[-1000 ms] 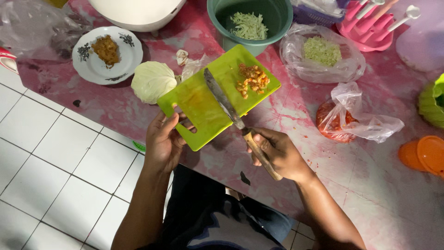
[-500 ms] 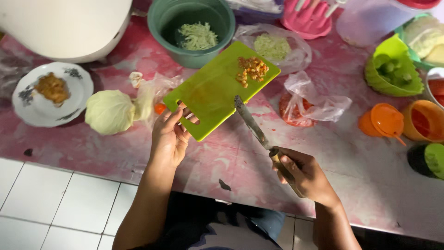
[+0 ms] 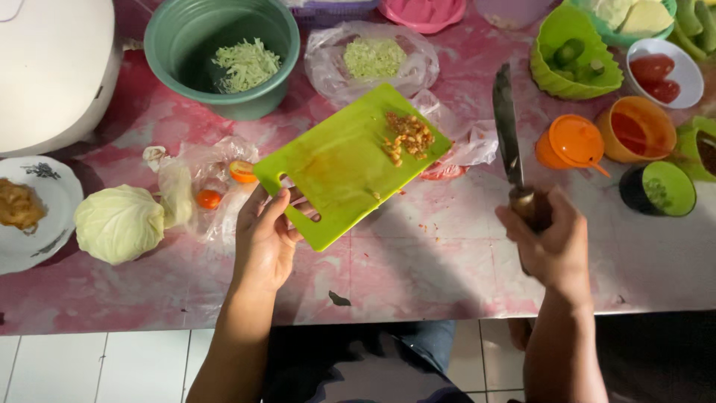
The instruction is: The person uses a knife to scrape sliced chili peppers off a cutting board into a plastic bag, then picks up and slices a small orange chili pepper into several pieces on the cutting board.
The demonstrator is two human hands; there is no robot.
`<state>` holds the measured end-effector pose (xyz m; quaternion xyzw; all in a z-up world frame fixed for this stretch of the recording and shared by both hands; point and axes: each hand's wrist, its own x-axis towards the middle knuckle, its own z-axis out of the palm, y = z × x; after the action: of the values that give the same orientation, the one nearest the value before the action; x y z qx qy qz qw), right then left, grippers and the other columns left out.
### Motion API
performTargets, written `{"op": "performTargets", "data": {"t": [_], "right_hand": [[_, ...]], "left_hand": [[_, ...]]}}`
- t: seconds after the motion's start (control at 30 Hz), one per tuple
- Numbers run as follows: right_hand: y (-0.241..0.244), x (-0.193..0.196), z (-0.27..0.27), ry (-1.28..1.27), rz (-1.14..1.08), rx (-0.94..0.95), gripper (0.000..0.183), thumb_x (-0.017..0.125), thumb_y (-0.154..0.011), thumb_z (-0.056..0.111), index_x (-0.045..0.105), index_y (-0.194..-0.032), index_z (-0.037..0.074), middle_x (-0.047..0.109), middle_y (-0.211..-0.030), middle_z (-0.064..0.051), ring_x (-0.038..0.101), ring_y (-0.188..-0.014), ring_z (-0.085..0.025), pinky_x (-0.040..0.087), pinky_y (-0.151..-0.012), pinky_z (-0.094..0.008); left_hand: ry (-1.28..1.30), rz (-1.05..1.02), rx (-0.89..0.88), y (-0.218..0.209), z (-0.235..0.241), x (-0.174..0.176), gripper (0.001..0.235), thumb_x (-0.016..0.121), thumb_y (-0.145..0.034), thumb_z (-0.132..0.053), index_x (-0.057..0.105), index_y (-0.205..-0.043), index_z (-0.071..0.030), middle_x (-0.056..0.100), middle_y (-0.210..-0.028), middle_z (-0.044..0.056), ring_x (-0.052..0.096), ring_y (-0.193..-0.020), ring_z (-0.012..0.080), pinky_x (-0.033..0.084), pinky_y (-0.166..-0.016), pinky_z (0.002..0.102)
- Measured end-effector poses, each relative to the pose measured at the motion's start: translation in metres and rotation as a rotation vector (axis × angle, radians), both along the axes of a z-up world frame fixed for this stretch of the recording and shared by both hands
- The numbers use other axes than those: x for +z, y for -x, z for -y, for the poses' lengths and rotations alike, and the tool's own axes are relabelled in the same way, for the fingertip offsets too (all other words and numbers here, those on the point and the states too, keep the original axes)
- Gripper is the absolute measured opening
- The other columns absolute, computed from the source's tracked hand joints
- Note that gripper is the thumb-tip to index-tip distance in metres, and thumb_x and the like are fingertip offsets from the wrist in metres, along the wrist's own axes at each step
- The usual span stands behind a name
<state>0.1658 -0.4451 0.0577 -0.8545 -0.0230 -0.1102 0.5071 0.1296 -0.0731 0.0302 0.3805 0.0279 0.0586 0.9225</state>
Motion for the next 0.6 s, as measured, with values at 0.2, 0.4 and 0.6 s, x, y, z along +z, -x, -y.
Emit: {"op": "performTargets", "data": {"t": [0.2,0.4,0.6], "right_hand": [[-0.071,0.026,-0.007,0.269,0.297,0.08,0.035,0.082,-0.091,0.007,0.062,-0.117,-0.003,0.063,-0.084,-0.005,0.056,-0.076,-0.009,0.05,-0.071,-0.029],[-0.128,0.061,-0.02,0.495,0.319,0.249,0.033,0.086,-0.081,0.011,0.065,-0.102,-0.004,0.065,-0.081,-0.014,0.061,-0.069,-0.024,0.051,-0.069,-0.036],[-0.156,0.063,-0.008,0.617,0.265,0.364,0.05,0.095,-0.066,0.02,0.064,-0.097,-0.005,0.064,-0.076,-0.018,0.057,-0.065,-0.032,0.049,-0.064,-0.042]], "left_hand": [[-0.043,-0.049,0.021,0.018,-0.004,-0.001,0.034,0.058,-0.103,-0.012,0.052,-0.135,-0.002,0.068,-0.114,0.011,0.072,-0.094,0.0211,0.061,-0.075,0.034],[-0.113,-0.013,0.011,0.033,-0.003,-0.005,0.032,0.057,-0.106,-0.011,0.053,-0.136,-0.001,0.071,-0.11,0.016,0.072,-0.084,0.0229,0.059,-0.069,0.034],[-0.129,-0.03,-0.029,0.04,0.002,-0.005,0.035,0.057,-0.104,-0.011,0.053,-0.138,-0.002,0.072,-0.106,0.016,0.071,-0.08,0.0212,0.059,-0.066,0.033]]}}
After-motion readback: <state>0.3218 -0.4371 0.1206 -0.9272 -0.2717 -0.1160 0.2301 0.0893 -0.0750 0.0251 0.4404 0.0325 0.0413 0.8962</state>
